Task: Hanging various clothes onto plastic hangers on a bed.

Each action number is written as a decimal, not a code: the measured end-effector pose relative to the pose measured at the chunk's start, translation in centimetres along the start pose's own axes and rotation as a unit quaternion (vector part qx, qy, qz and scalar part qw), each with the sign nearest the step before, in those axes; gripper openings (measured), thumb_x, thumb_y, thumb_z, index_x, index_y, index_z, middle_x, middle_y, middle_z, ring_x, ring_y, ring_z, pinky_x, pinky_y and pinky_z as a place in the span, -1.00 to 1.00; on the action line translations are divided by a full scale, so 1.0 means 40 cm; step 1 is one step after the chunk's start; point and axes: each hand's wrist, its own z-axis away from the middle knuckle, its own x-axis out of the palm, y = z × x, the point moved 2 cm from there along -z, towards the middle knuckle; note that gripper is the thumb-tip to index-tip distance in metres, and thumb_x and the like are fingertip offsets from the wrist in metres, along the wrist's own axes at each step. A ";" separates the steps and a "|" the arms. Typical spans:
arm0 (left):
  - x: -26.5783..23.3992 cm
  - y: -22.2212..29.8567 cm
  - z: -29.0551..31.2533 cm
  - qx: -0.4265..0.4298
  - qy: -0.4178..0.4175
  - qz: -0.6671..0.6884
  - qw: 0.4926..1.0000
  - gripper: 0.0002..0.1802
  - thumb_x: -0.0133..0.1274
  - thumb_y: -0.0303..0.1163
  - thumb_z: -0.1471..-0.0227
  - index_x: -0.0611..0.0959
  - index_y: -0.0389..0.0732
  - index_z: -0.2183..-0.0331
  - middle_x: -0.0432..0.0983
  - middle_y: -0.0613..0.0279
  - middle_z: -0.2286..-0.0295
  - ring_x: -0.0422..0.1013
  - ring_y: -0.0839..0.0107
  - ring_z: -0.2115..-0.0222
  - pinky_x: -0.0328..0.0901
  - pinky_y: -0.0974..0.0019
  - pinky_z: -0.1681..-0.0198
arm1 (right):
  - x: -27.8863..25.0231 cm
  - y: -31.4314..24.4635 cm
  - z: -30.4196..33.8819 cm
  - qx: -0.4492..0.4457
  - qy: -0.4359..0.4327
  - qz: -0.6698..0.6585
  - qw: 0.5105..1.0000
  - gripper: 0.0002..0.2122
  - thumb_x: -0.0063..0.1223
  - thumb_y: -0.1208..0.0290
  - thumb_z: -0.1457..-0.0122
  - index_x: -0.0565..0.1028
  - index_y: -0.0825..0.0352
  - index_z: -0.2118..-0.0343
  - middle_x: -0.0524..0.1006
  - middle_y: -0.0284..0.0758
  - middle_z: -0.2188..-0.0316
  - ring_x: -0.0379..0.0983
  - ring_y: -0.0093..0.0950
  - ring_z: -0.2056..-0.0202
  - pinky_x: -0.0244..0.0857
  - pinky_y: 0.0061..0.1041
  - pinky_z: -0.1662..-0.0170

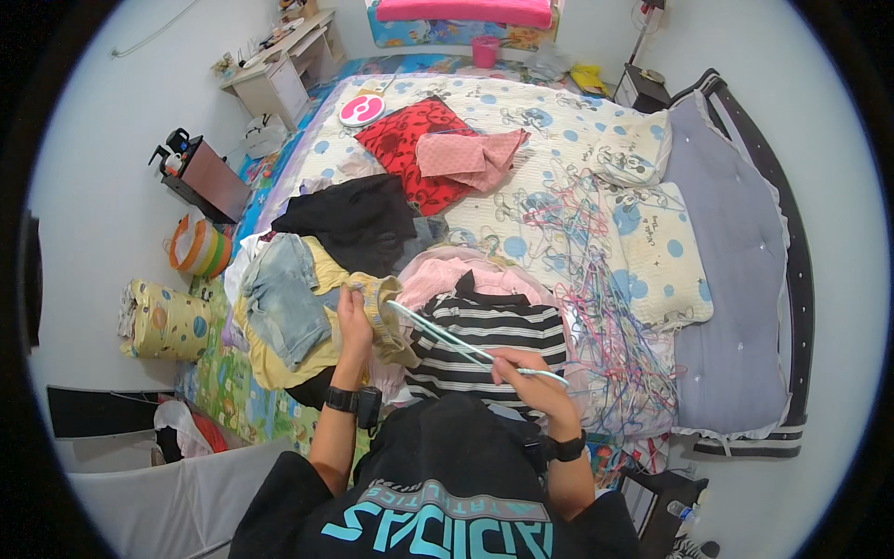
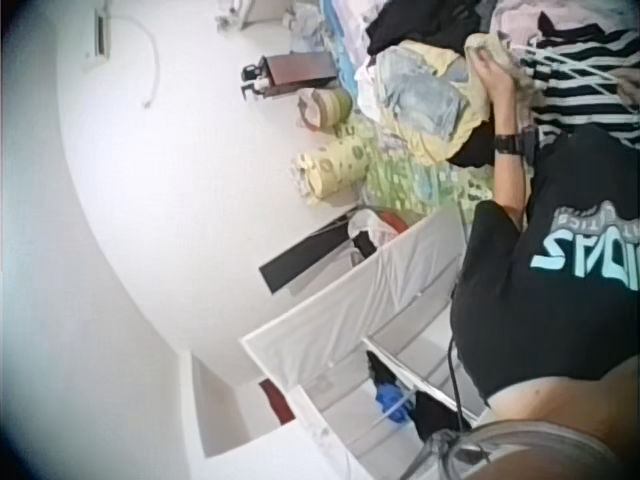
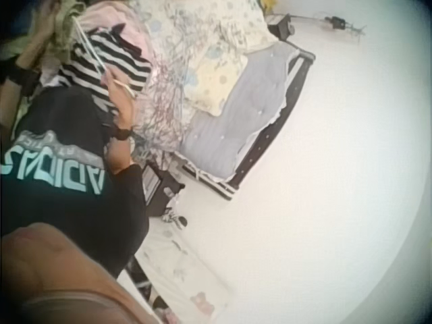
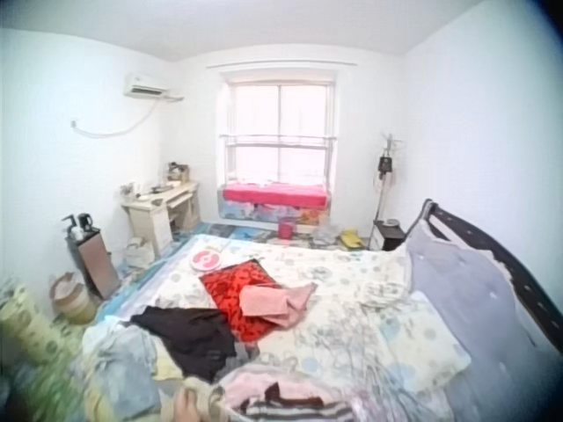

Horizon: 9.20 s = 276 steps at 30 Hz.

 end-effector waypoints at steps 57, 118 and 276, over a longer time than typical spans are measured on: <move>-0.049 0.037 0.078 -0.039 -0.103 0.094 0.989 -0.70 -0.22 -0.32 -0.29 0.47 -0.32 0.10 0.51 0.28 0.26 0.41 0.54 0.28 0.31 0.45 0.17 | -0.083 0.085 -0.122 0.019 -0.036 -0.021 0.999 -0.75 -0.26 0.59 -0.11 0.54 0.41 0.30 0.30 -0.48 0.78 0.16 -0.73 0.73 0.03 -0.68 0.65; 0.135 0.189 -0.044 0.296 -0.052 -0.178 0.937 -0.39 0.17 -0.45 0.08 0.31 -0.36 -0.01 0.39 -0.06 0.14 0.41 0.09 0.13 0.27 0.18 0.06 | 0.046 -0.079 -0.169 -0.098 0.048 -0.210 0.972 -0.78 -0.34 0.63 -0.17 0.45 0.49 0.32 0.19 -0.51 0.77 -0.01 -0.75 0.72 -0.11 -0.71 0.63; 0.400 -0.724 0.340 -0.389 -0.555 -0.260 0.687 -0.64 -0.12 -0.20 -0.22 0.48 -0.28 0.11 0.56 0.17 0.27 0.48 0.44 0.29 0.32 0.42 0.32 | -0.062 0.923 0.210 0.366 0.101 0.253 0.890 -0.79 -0.04 0.32 -0.05 0.48 0.39 0.38 0.56 -0.12 0.56 0.53 -0.16 0.45 0.30 -0.15 0.30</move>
